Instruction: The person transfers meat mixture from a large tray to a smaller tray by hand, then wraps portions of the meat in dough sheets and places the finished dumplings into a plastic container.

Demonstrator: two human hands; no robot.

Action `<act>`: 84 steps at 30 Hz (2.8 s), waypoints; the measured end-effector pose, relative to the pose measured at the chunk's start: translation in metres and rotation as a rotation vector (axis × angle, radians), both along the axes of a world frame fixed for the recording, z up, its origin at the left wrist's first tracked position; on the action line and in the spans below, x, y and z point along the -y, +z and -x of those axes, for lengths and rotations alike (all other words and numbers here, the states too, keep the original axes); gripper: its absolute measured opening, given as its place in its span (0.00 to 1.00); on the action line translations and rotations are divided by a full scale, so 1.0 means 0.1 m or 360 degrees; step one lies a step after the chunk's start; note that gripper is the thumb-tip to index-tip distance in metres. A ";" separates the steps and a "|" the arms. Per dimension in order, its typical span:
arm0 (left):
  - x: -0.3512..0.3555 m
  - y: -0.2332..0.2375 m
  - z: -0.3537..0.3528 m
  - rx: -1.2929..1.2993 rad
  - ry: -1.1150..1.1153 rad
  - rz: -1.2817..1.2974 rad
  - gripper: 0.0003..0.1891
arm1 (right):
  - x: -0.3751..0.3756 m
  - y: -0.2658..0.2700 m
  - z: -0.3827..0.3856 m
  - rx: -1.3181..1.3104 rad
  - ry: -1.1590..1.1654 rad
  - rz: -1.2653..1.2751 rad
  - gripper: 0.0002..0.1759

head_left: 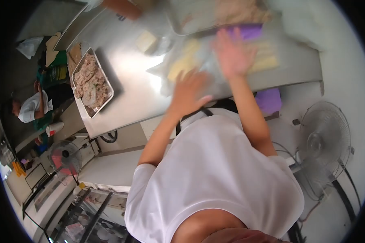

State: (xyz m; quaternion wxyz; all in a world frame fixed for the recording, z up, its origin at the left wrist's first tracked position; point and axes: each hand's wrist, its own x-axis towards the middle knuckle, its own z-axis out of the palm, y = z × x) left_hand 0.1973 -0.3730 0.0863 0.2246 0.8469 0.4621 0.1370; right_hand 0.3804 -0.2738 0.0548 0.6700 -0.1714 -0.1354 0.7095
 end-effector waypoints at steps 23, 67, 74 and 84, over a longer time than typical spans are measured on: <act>-0.37 -1.03 -0.24 -0.0560 0.1192 -0.0282 0.07 | -1.63 -1.22 -1.03 0.4024 0.0813 -0.0494 0.15; -0.30 -1.58 0.59 0.0354 0.1970 0.0034 0.14 | 0.09 -0.15 -0.12 0.2199 0.0863 -0.0478 0.20; -0.24 -0.58 0.32 0.0372 0.1516 -0.0416 0.06 | 0.04 -0.10 -0.41 0.2041 0.0862 -0.0455 0.19; -0.18 -1.29 0.09 -0.0120 0.1175 -0.0072 0.07 | 0.00 -0.15 -0.41 0.1821 0.1016 -0.0492 0.19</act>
